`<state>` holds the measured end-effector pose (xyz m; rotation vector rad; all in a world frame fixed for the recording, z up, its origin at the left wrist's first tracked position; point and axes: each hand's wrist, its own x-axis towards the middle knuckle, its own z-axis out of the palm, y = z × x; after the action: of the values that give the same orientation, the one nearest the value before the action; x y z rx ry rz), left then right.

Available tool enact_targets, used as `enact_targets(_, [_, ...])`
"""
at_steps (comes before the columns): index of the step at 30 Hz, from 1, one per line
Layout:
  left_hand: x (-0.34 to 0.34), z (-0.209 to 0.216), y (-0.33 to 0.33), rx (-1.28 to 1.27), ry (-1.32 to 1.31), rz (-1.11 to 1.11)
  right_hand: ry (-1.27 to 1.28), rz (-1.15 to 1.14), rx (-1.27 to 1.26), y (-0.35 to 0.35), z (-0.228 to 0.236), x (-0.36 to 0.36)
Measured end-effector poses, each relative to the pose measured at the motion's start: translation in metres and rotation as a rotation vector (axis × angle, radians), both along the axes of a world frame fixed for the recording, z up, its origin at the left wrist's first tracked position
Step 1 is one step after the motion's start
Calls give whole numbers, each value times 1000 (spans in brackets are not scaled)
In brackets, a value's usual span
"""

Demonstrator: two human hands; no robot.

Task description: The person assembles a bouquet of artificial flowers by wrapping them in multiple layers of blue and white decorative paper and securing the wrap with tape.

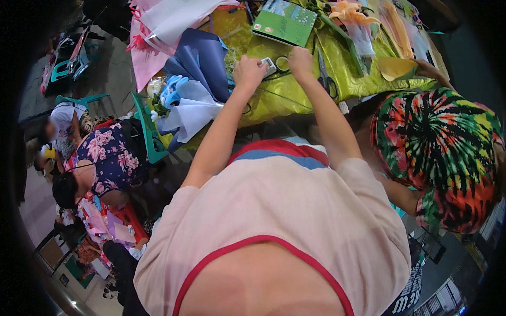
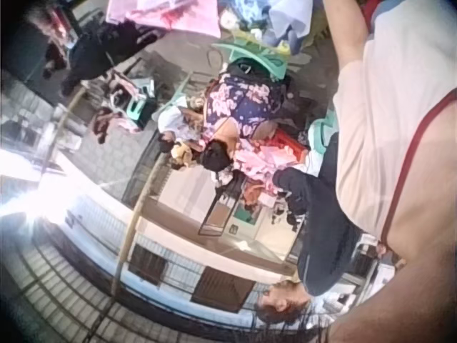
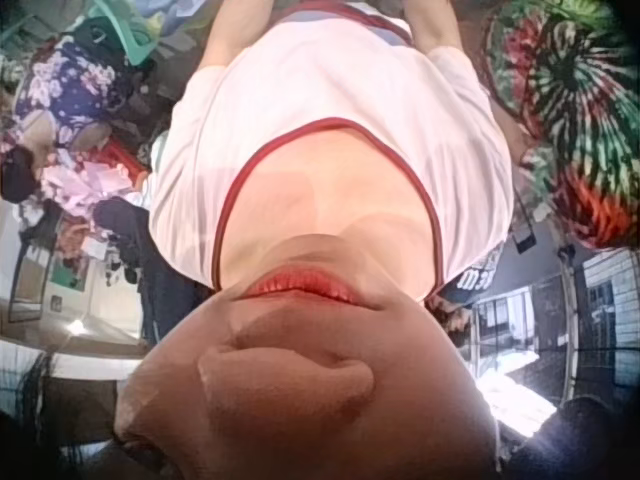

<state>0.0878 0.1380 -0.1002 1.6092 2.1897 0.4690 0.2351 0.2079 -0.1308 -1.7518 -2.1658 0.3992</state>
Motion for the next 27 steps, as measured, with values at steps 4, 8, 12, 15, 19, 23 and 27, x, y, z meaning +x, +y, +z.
enact_targets(4, [-4,-3,-9,26,-59,36,338,-16,-267,0,40,1])
enact_targets(8, [-5,12,-16,167,-119,139,991,-37,-678,-16,74,-6])
enact_targets(12, [-17,49,-26,313,-699,29,949,99,-610,-29,99,-11])
enact_targets(15, [-21,56,-31,301,-1162,15,832,179,-578,-34,115,-18])
enact_targets(19, [-18,70,-33,252,-1308,118,669,210,-346,-37,116,-23])
enact_targets(23, [-20,75,-35,331,-1207,166,567,259,-238,-43,131,-33])
enact_targets(27, [-23,76,-37,325,-1095,182,454,333,-247,-48,137,-35])
